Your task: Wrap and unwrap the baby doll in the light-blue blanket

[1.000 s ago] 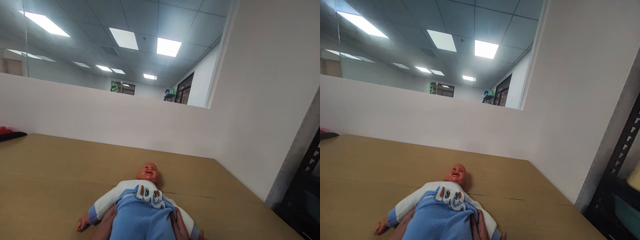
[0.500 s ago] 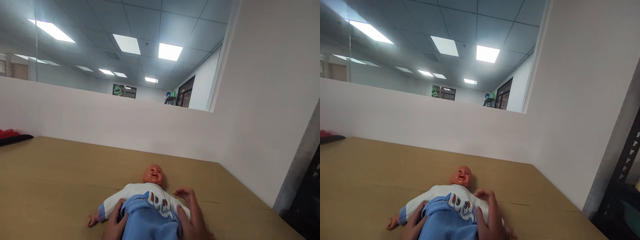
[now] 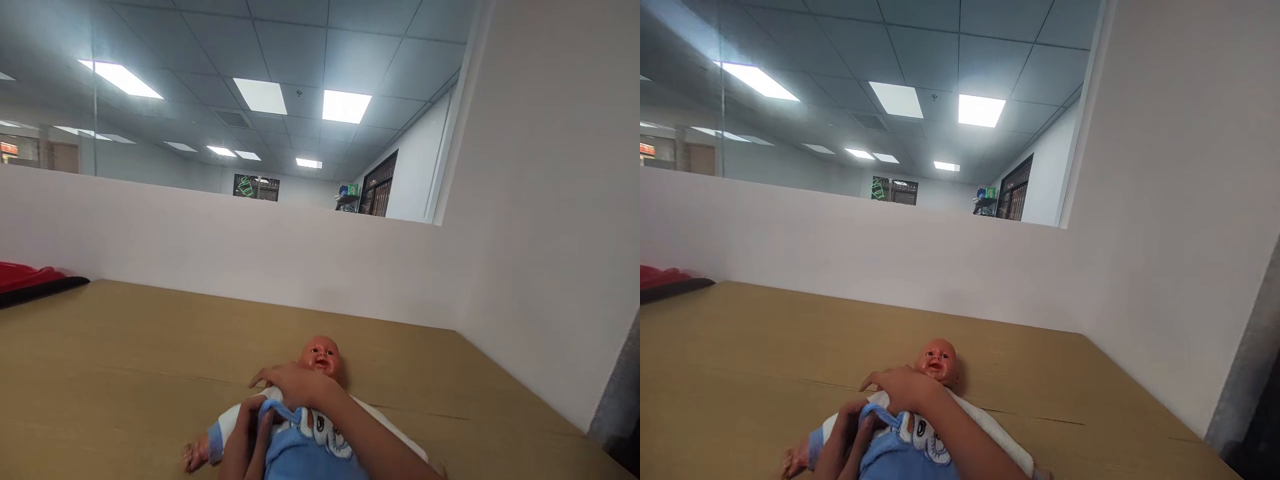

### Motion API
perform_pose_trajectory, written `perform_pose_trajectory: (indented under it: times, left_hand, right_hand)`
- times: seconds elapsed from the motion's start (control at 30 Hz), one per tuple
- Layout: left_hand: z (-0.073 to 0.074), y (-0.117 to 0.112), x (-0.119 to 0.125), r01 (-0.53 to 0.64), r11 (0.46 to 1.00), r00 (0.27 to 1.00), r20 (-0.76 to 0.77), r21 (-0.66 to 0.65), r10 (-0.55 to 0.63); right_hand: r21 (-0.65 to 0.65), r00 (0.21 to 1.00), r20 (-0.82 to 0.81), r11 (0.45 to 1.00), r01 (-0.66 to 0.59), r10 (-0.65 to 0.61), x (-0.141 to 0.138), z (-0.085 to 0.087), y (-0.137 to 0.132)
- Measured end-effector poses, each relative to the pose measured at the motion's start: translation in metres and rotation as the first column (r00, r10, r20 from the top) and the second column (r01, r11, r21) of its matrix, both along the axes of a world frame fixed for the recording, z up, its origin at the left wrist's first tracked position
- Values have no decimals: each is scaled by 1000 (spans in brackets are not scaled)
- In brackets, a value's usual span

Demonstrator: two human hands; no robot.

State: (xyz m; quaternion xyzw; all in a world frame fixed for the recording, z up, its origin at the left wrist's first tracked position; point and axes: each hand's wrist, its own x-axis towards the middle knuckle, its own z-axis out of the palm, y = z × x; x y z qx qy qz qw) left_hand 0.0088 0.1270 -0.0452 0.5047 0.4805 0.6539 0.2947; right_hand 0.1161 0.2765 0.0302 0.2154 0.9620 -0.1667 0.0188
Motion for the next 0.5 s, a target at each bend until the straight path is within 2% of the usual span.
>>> perform_pose_trajectory:
  times: [0.07,0.13,0.27,0.37,0.5]
  left_hand:
    - [3,2,-3,-1,1000,998,-56,-16,0]
    - [-1,6,-6,-33,999,996,-90,-32,30]
    - [-9,13,-11,-68,996,996,-56,-61,65]
    - [-8,14,-15,-62,998,998,-10,-31,62]
    - [-4,17,-29,-187,982,980,-72,-22,185]
  right_hand:
    - [54,993,-89,995,81,-76,5,-6,-6]
    - [76,974,-172,984,162,-147,14,-6,-11]
    - [61,908,-316,949,310,-276,32,0,-16]
    - [15,871,-382,940,341,-310,45,3,-17]
    - [-57,854,-421,949,312,-306,63,-2,-16]
